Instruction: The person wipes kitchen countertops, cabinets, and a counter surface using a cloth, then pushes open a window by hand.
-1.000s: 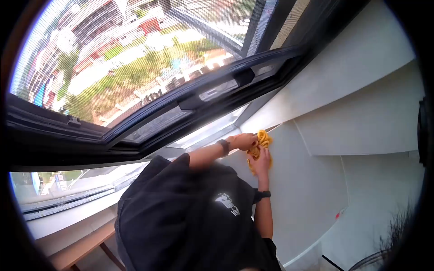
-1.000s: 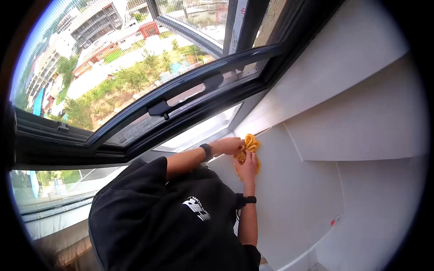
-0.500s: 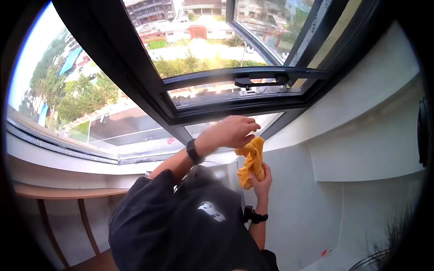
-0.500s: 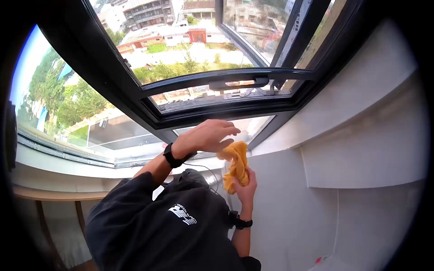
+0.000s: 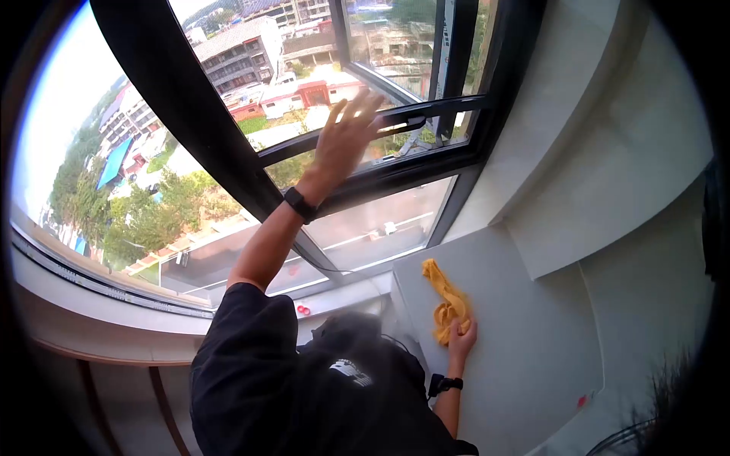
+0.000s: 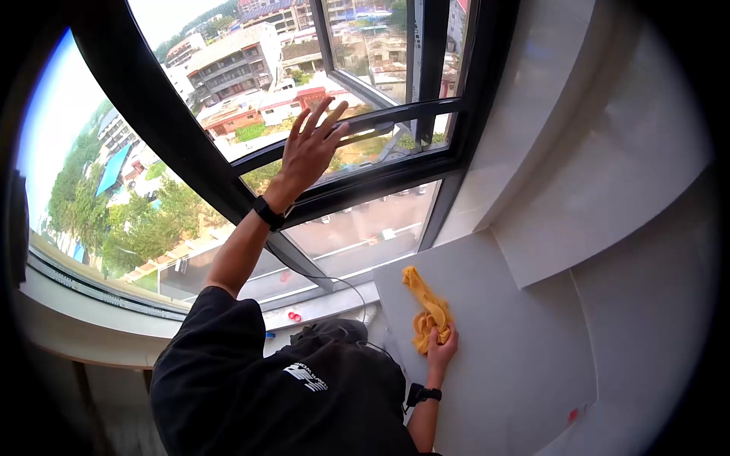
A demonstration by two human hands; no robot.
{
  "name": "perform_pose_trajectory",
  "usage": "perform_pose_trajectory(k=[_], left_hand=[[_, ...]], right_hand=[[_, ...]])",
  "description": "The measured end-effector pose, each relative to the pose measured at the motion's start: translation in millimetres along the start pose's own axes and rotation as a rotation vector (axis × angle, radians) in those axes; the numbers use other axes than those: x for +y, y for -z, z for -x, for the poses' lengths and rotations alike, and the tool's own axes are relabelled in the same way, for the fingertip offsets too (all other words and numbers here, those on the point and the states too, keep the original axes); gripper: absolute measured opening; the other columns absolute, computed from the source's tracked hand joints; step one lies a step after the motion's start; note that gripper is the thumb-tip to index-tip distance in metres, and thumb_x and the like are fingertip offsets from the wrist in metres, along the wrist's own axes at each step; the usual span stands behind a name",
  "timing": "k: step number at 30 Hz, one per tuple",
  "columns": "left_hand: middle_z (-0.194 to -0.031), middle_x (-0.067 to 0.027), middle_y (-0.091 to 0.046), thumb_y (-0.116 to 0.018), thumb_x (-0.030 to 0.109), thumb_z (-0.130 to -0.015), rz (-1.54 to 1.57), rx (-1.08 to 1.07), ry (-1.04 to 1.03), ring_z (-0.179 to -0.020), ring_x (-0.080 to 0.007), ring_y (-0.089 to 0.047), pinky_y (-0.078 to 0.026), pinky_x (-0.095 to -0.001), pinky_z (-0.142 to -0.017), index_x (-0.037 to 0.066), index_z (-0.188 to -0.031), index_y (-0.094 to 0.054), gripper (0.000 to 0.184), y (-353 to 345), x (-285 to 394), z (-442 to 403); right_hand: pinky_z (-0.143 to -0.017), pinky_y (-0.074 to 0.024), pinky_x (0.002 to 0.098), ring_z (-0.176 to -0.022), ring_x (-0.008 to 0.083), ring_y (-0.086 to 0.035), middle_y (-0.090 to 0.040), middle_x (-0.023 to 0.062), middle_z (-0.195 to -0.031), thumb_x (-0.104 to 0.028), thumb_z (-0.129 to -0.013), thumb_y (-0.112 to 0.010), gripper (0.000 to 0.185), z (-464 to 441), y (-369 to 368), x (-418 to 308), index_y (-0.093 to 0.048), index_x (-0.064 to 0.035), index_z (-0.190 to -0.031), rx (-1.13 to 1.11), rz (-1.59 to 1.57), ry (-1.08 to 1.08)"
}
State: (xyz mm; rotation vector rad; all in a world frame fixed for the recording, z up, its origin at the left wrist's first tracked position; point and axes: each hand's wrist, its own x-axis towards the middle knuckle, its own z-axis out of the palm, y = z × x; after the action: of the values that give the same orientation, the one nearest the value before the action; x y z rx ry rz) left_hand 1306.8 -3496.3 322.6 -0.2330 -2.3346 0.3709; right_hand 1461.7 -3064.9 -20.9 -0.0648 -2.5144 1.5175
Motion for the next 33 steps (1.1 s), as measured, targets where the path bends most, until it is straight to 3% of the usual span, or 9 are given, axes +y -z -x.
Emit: perform_pose_trajectory(k=[9, 13, 19, 23, 31, 32, 33], left_hand=[[-0.158, -0.0016, -0.041, -0.068, 0.010, -0.083, -0.124, 0.007, -0.084, -0.151, -0.0232, -0.028, -0.019, -0.0478, -0.120, 0.018, -0.119, -0.067, 0.038, 7.4, -14.0, -11.5], [-0.159, 0.0020, -0.039, -0.068, 0.017, -0.090, -0.098, -0.034, -0.111, -0.151, -0.0258, -0.027, -0.019, -0.0488, -0.123, 0.022, -0.109, -0.072, 0.020, 29.4, -23.8, -32.5], [-0.157, 0.0015, -0.042, -0.062, -0.002, -0.081, -0.051, 0.093, -0.076, -0.152, -0.0279, -0.024, -0.021, -0.0518, -0.124, 0.019, -0.112, -0.072, 0.038, 41.9, -33.1, -53.8], [-0.157, 0.0028, -0.042, -0.065, 0.002, -0.087, -0.119, 0.146, -0.124, -0.151, -0.0277, -0.025, -0.020, -0.0524, -0.125, 0.018, -0.115, -0.071, 0.033, 53.1, -50.9, -75.3], [-0.155, 0.0062, -0.044, -0.067, 0.002, -0.086, -0.274, 0.309, -0.168, -0.150, -0.0236, -0.030, -0.024, -0.0509, -0.123, 0.022, -0.124, -0.065, 0.043, 85.3, -86.7, -127.0], [-0.152, 0.0051, -0.047, -0.066, 0.004, -0.089, -0.319, 0.305, -0.172, -0.147, -0.0243, -0.034, -0.029, -0.0518, -0.121, 0.022, -0.126, -0.064, 0.042, 91.5, -90.7, -132.9], [-0.149, -0.0030, -0.051, -0.060, 0.001, -0.089, -0.303, 0.340, -0.171, -0.146, -0.0279, -0.037, -0.031, -0.0515, -0.119, 0.015, -0.117, -0.066, 0.032, 103.5, -88.1, -140.8]], right_hand=[[-0.086, -0.0521, 0.0437, -0.097, 0.0362, -0.064, -0.064, 0.0192, -0.107, -0.022, -0.087, -0.071, 0.041, 6.1, 2.0, 21.4, -0.058, 0.0027, -0.117, 0.066, -0.036, 0.057], [-0.085, -0.0526, 0.0436, -0.096, 0.0364, -0.064, -0.065, 0.0194, -0.106, -0.022, -0.088, -0.071, 0.040, 9.5, -0.1, 32.2, -0.059, 0.0025, -0.117, 0.046, -0.020, 0.042], [-0.086, -0.0528, 0.0440, -0.098, 0.0367, -0.065, -0.065, 0.0197, -0.107, -0.021, -0.088, -0.071, 0.040, 3.2, -0.3, 26.0, -0.059, 0.0023, -0.118, 0.082, -0.053, 0.116], [-0.085, -0.0531, 0.0440, -0.097, 0.0375, -0.065, -0.065, 0.0198, -0.107, -0.021, -0.088, -0.071, 0.041, 2.5, -1.6, 25.4, -0.059, 0.0022, -0.119, 0.082, -0.033, 0.123], [-0.086, -0.0528, 0.0443, -0.097, 0.0379, -0.065, -0.065, 0.0206, -0.106, -0.021, -0.088, -0.071, 0.042, 1.1, -3.4, 31.7, -0.059, 0.0031, -0.120, 0.066, -0.035, 0.118], [-0.086, -0.0527, 0.0445, -0.097, 0.0379, -0.065, -0.065, 0.0207, -0.107, -0.022, -0.088, -0.071, 0.042, 0.8, -4.2, 33.1, -0.059, 0.0033, -0.120, 0.069, -0.034, 0.125], [-0.086, -0.0526, 0.0446, -0.097, 0.0379, -0.065, -0.065, 0.0209, -0.107, -0.022, -0.088, -0.071, 0.043, 0.8, -5.2, 34.0, -0.059, 0.0034, -0.120, 0.072, -0.033, 0.132]])
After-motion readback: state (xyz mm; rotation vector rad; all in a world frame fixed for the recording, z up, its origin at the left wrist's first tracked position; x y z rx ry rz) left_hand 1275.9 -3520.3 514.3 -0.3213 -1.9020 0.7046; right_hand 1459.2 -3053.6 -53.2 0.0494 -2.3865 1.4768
